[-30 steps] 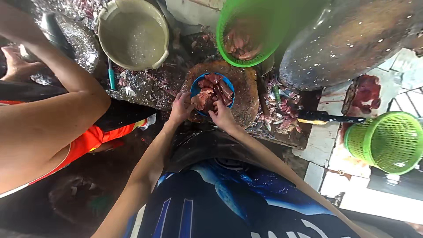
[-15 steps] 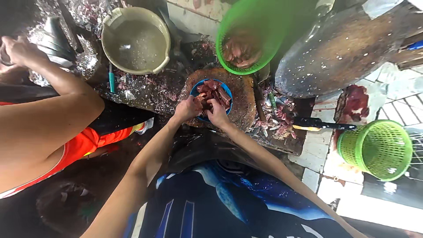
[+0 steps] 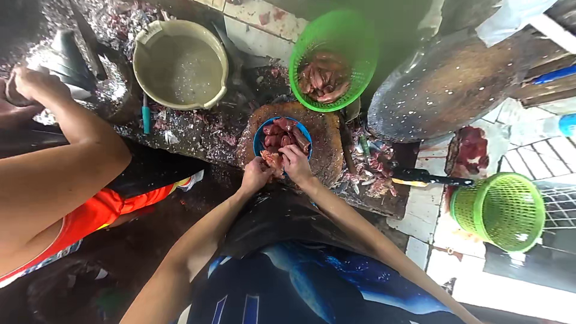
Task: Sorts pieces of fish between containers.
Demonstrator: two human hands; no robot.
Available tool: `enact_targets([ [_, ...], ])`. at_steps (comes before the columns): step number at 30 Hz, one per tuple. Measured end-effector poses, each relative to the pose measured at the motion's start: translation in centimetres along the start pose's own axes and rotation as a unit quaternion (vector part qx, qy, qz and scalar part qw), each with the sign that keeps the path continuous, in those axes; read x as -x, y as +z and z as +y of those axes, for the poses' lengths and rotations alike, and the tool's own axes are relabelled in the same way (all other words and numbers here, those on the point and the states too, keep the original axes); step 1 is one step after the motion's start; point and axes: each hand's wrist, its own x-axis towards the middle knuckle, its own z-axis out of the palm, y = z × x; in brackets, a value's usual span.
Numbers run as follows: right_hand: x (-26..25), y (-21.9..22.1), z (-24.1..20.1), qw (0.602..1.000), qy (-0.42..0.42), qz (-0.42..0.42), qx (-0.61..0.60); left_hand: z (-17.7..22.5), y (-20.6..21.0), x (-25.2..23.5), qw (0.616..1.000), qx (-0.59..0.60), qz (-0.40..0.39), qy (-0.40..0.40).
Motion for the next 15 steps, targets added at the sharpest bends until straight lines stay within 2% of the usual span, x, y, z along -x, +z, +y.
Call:
enact_targets([
  [3,0.8,-0.2,0.5,0.999,-0.028,0.023,-0.03,0.7,-0.6,0.1,0.981,-0.179,0.067,0.024],
  [6,2.3,-0.7,0.7,0.997,-0.076,0.017,0.009,0.3,-1.5,-0.3,0.955,-0.24,0.115,0.13],
  [9,3.7,0.0,1.2,0.989,-0.129,-0.016,0.07,-1.5,-2.5,-2.3,0.926,-0.25,0.033,0.281],
  [12,4.3,0.6,1.6,0.982,-0.147,-0.033,0.112,-1.6,-2.3,-2.7,0.897,-0.315,-0.04,0.308],
  [15,4.6,0.4,1.9,0.982,-0.139,-0.013,0.124,-1.7,-1.4,-2.8,0.882,-0.351,-0.024,0.314],
])
